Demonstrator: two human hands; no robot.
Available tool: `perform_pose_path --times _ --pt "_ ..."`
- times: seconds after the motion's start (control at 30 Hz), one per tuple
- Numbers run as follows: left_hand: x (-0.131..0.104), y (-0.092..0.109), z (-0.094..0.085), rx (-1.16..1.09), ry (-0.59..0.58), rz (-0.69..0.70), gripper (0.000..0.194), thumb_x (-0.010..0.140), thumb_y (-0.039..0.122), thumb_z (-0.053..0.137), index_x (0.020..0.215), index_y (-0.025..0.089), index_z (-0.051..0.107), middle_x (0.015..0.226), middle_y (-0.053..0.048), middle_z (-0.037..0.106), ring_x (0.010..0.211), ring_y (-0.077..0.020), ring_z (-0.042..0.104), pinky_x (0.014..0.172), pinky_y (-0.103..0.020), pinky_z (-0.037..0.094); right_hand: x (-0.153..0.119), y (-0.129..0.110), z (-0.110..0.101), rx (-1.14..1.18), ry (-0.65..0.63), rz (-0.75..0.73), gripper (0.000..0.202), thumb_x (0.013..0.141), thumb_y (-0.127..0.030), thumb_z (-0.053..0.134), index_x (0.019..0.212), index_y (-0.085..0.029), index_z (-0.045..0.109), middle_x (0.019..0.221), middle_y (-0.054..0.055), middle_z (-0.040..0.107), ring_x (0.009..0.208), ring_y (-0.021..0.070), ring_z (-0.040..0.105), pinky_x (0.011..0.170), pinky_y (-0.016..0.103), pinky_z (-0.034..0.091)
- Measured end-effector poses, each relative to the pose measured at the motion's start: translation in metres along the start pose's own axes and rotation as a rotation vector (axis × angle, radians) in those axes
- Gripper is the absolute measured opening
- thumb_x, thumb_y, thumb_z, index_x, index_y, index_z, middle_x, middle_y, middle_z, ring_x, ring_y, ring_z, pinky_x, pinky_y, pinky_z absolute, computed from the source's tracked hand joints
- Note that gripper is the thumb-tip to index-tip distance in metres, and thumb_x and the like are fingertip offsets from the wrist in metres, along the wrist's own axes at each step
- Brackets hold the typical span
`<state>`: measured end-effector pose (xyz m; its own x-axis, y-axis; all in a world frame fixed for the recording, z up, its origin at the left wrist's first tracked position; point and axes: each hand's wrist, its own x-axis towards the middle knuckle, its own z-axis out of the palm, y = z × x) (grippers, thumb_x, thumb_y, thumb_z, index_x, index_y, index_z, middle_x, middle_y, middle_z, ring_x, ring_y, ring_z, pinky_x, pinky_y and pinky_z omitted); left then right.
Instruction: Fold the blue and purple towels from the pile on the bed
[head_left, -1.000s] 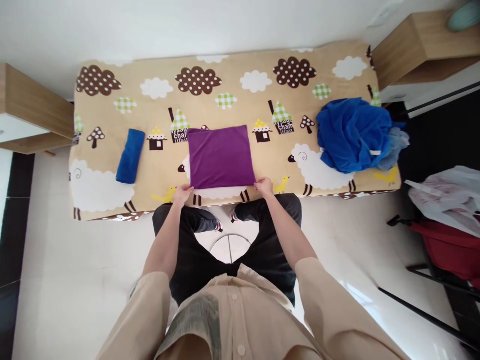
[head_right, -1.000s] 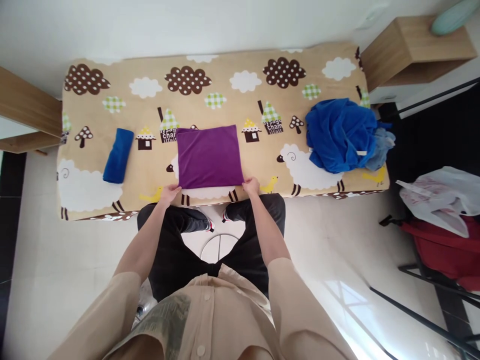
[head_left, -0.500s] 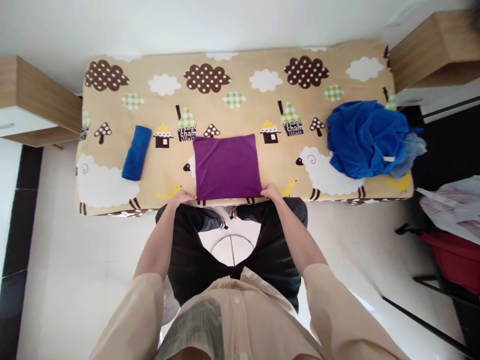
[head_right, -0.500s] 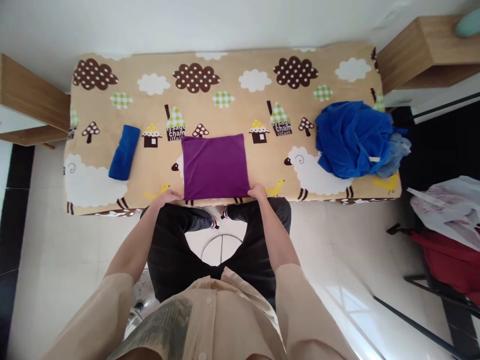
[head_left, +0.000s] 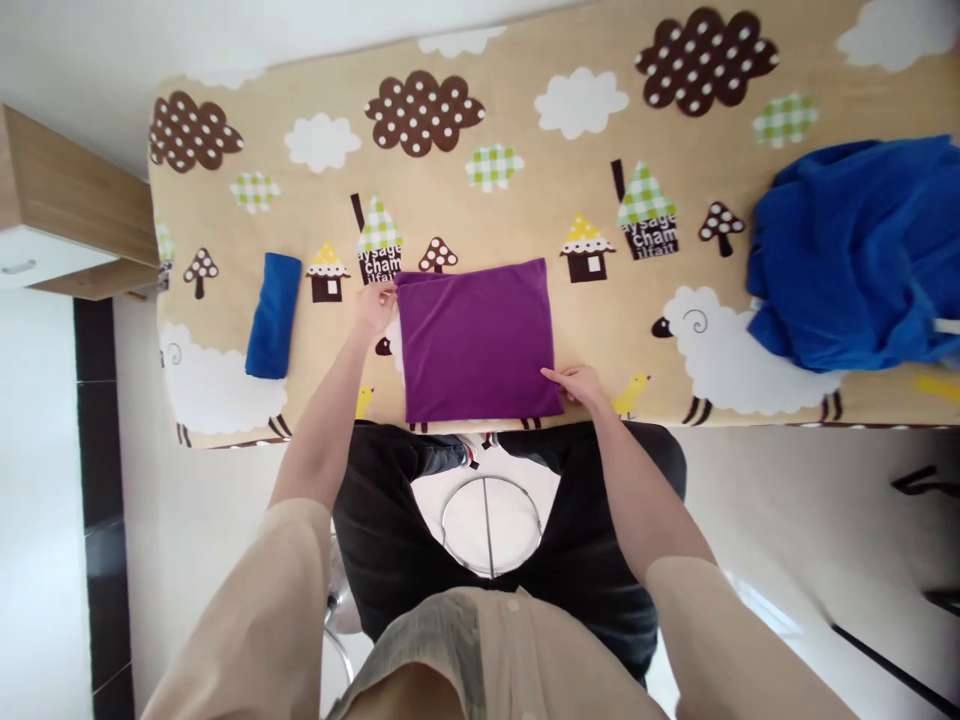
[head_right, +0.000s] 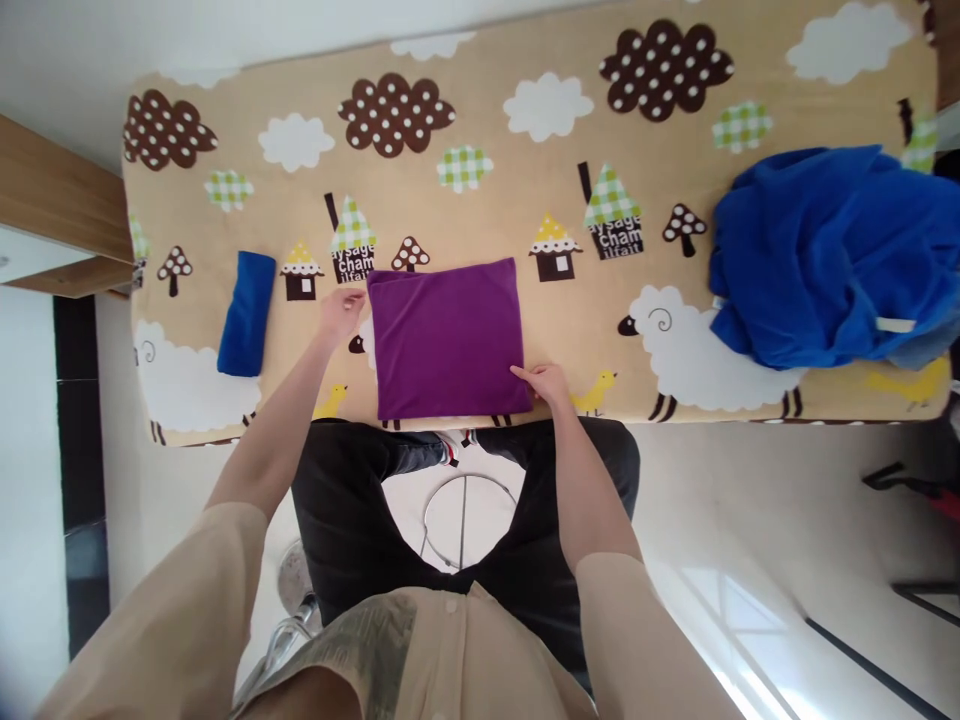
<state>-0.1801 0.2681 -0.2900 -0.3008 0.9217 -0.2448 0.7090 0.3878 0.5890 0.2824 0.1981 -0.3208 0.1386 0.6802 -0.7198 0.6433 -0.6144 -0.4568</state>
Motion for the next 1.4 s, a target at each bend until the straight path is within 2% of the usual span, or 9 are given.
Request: perform_pose_path --times 0.2,0.33,0.43,0.63,0.8,0.9,1.0,1.17,1.4 --pt "0.074 0.014 0.011 0.26 -0.194 0.192 0.027 0.084 0.015 0.068 0.109 0.014 0.08 0.117 -0.014 0.077 0.113 -0.0285 0.07 0.114 -0.045 0.049 0.018 0.005 -0.012 0.033 -0.152 0.071 0.057 0.081 -0.063 0.082 0.049 -0.021 0.062 0.04 0.002 0.054 0.035 0.0098 0.04 0.039 0.025 0.034" --pt "0.097 0.01 0.016 0.313 -0.308 0.187 0.016 0.08 0.011 0.072 0.091 0.018 0.079 0.093 -0.01 0.078 0.099 -0.0278 0.073 0.107 -0.043 0.054 0.02 0.007 -0.012 0.099 -0.175 0.086 0.055 0.079 -0.061 0.086 0.049 -0.019 0.065 0.047 0.006 0.063 0.035 0.0079 0.039 0.038 0.025 0.033" --pt "0.104 0.006 0.014 0.298 -0.275 0.194 0.009 0.085 0.015 0.069 0.089 0.014 0.078 0.089 -0.01 0.078 0.098 -0.0257 0.073 0.109 -0.045 0.053 0.022 0.01 -0.012 0.114 -0.176 0.091 0.054 0.078 -0.06 0.087 0.051 -0.018 0.066 0.052 0.008 0.067 0.035 0.0073 0.039 0.037 0.025 0.033" --pt "0.086 0.016 0.016 0.225 -0.099 0.098 0.024 0.098 0.032 0.061 0.106 0.016 0.076 0.12 -0.019 0.074 0.129 -0.0332 0.064 0.122 -0.049 0.042 0.024 0.012 -0.012 0.124 -0.174 0.066 0.054 0.075 -0.063 0.087 0.052 -0.019 0.066 0.054 0.008 0.068 0.035 0.008 0.04 0.037 0.025 0.034" --pt "0.024 0.038 0.043 0.186 0.062 0.137 0.057 0.102 0.041 0.049 0.154 0.017 0.052 0.168 -0.019 0.038 0.163 -0.0358 0.023 0.134 -0.058 0.014 0.014 -0.004 -0.014 0.018 -0.159 0.065 0.054 0.081 -0.061 0.083 0.053 -0.019 0.064 0.06 0.009 0.069 0.044 0.0124 0.05 0.048 0.028 0.045" --pt "-0.021 0.041 0.065 0.18 -0.008 0.268 0.065 0.103 0.041 0.043 0.163 0.016 0.041 0.177 -0.013 0.024 0.167 -0.0304 0.009 0.137 -0.053 0.004 -0.001 -0.024 -0.003 -0.121 0.137 -0.014 0.037 0.087 -0.051 0.081 0.075 -0.017 0.072 0.081 0.013 0.076 0.075 0.0247 0.07 0.076 0.037 0.059" --pt "-0.046 0.035 0.081 0.188 -0.081 0.311 0.069 0.103 0.043 0.043 0.166 0.016 0.037 0.179 -0.011 0.019 0.167 -0.0288 0.003 0.136 -0.053 0.001 -0.013 -0.052 0.019 -0.208 0.462 -0.267 0.033 0.1 -0.036 0.061 0.122 -0.014 0.071 0.127 0.019 0.072 0.124 0.0341 0.066 0.111 0.051 0.052" --pt "-0.026 0.022 0.087 0.176 -0.043 0.247 0.071 0.104 0.049 0.045 0.169 0.021 0.034 0.18 -0.006 0.015 0.167 -0.0269 -0.003 0.136 -0.052 -0.003 0.014 -0.106 0.051 -0.418 0.305 -0.74 0.058 0.109 -0.038 0.037 0.164 -0.021 0.038 0.176 0.009 0.026 0.165 0.0288 0.018 0.134 0.058 0.019" --pt "0.026 0.013 0.084 0.081 -0.029 0.238 0.074 0.104 0.053 0.048 0.17 0.024 0.03 0.179 -0.003 0.019 0.167 -0.0256 -0.005 0.137 -0.049 -0.003 0.109 -0.126 0.047 -0.538 0.238 -0.811 0.071 0.111 -0.056 0.026 0.172 -0.02 0.022 0.181 0.007 0.009 0.168 0.0283 0.001 0.134 0.06 -0.002"
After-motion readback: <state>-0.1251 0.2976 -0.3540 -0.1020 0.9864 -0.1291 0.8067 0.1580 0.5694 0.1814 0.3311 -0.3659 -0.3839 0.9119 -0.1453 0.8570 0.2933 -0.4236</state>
